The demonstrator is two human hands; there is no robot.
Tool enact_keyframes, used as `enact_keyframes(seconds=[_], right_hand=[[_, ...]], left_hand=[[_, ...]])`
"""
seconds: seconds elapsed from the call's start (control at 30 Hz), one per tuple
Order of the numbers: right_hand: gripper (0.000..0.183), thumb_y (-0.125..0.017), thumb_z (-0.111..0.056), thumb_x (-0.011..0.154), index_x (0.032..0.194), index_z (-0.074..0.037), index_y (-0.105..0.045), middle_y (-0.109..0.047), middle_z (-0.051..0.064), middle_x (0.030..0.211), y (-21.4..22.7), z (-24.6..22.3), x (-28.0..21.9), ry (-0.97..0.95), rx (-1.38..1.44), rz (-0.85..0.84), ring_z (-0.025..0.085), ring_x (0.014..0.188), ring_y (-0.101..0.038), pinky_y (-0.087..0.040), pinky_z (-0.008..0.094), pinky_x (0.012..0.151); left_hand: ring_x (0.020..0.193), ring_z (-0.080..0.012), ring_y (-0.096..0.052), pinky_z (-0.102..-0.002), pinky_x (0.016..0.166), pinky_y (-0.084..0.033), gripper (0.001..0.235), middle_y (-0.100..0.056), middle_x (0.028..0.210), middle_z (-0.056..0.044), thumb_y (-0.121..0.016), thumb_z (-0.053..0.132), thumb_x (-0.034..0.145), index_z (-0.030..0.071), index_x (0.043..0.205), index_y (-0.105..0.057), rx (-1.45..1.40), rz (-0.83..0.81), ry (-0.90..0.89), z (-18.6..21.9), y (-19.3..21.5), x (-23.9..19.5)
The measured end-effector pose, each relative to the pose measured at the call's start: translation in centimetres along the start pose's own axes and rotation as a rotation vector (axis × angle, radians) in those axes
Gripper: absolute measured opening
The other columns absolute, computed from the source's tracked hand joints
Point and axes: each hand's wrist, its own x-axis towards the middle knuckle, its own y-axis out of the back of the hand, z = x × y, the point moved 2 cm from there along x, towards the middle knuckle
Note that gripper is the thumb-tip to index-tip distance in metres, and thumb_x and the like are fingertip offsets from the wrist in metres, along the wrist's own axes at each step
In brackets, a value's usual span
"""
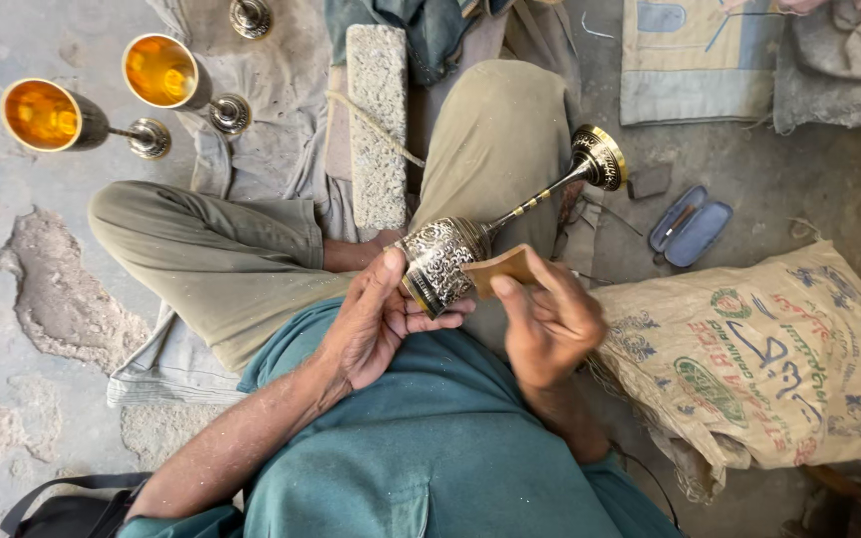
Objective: The person sits cross-legged on the floor and uses a small flat tool to rub and polish the surface of an ornate metal goblet. They rotate the goblet to access different areas, focusing on the stem and bowl, and briefly set it down before picking it up again to continue polishing.
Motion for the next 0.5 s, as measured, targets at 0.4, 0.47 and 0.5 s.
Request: enact_keyframes(seconds=[0.4, 0.47, 0.5], right_hand=[[0.029, -0.074, -0.006, 0.098, 0.122, 0.004, -0.060, -0.070, 0.015, 0.097, -2.7, 1.0, -3.3, 0.132, 0.023, 0.076, 0.015, 0.075, -0.065, -0.052, 0.024, 0.062], [0.027, -0.072, -0.002, 0.102, 0.126, 0.006, -0.062, -0.072, 0.010, 0.094, -2.8, 1.7, -3.1, -0.222, 0.245, 0.267, 0.013, 0.073, -0.066, -0.054, 0.024, 0.064], [0.027, -0.071, -0.001, 0.100, 0.124, 0.005, -0.061, -0.070, 0.014, 0.098, -3.3, 1.5, -2.6, -0.070, 0.201, 0.159, 0.017, 0.078, -0.066, -0.055, 0.027, 0.068]], left_hand=[[0.073, -0.0125, -0.060, -0.027, 0.063, -0.050, 0.064, -0.071, 0.098, -0.005, -0.050, 0.061, 0.098, 0.005, 0.127, -0.060, -0.098, 0.146, 0.122, -1.4, 0.6, -0.6], [0.070, -0.0142, -0.060, -0.028, 0.064, -0.052, 0.064, -0.071, 0.097, -0.007, -0.050, 0.061, 0.099, 0.004, 0.127, -0.058, -0.115, 0.098, 0.058, -1.1, 0.3, -0.1], [0.075, -0.0147, -0.060, -0.028, 0.066, -0.051, 0.061, -0.069, 0.100, -0.008, -0.054, 0.056, 0.102, 0.003, 0.134, -0.055, -0.046, 0.073, -0.022, -0.7, 0.2, 0.2]])
